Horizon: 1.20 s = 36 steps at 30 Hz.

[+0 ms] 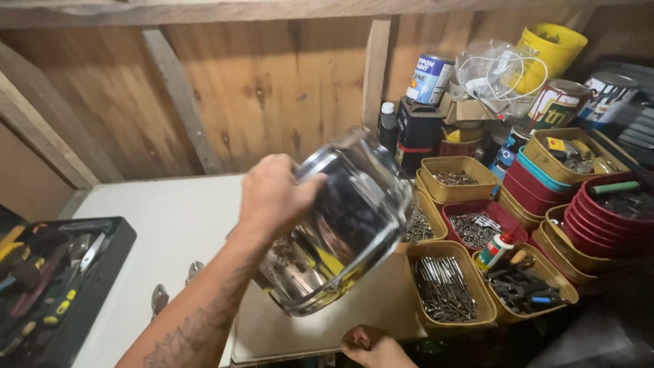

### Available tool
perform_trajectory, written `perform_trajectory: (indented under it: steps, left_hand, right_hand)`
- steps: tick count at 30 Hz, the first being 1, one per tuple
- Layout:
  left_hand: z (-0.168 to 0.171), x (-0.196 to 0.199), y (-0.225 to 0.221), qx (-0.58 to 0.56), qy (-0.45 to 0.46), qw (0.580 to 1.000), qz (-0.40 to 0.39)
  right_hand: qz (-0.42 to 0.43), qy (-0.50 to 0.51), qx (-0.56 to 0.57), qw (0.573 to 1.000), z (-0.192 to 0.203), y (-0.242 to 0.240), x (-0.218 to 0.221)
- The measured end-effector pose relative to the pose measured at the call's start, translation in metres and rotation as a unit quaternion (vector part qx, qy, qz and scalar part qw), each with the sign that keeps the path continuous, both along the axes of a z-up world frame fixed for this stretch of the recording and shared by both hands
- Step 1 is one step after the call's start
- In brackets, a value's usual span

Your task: Repairing a snare drum by selecting and inserting tension rods into the lugs

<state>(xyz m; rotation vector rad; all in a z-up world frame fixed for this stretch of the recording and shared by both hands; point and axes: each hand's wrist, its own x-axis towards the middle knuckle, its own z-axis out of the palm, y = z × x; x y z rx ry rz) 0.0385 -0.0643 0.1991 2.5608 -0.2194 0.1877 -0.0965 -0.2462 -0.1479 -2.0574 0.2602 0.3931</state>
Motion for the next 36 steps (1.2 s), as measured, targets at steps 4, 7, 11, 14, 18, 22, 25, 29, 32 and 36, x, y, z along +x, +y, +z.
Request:
perform_trajectory:
  steps: [4,7,11,14,18,22,25,29,32,36]
  left_hand:
    - [-0.015,0.028,0.023,-0.013,-0.009,0.998,0.061]
    - [-0.029,0.041,0.043,-0.032,-0.016,0.993,0.116]
    - [-0.041,0.044,0.058,-0.064,-0.034,0.987,0.146]
    - [-0.061,0.047,0.052,-0.061,-0.103,0.985,0.123]
    - [-0.049,0.02,0.029,-0.049,-0.086,0.992,0.079]
    - [-0.041,0.005,0.015,-0.064,-0.052,0.995,0.061]
    - [-0.042,-0.003,0.008,-0.075,-0.011,0.997,0.029]
    - [-0.061,-0.007,-0.003,-0.129,-0.058,0.99,0.023]
    - [-0.074,-0.012,-0.01,-0.177,-0.109,0.978,0.005]
    - [-0.074,-0.018,0.002,-0.217,-0.136,0.966,0.02]
  right_hand:
    - [-0.023,-0.003,0.099,0.995,0.04,0.004,0.002]
    - [-0.027,0.047,0.163,0.985,0.073,0.009,0.0]
    - [0.0,-0.079,0.092,0.993,0.06,0.011,0.018]
    - [-0.038,-0.082,0.042,0.995,0.087,0.018,0.025]
    - [-0.163,-0.062,-0.003,0.985,0.109,0.019,0.034]
    - [-0.175,-0.079,-0.05,0.98,0.121,0.006,0.035]
    - [-0.191,-0.061,-0.056,0.978,0.139,0.008,0.029]
    - [-0.199,-0.048,-0.117,0.972,0.116,-0.002,0.03]
    - [-0.202,-0.095,-0.129,0.966,0.098,-0.011,0.027]
    - [-0.186,-0.175,-0.119,0.959,0.072,-0.039,0.036]
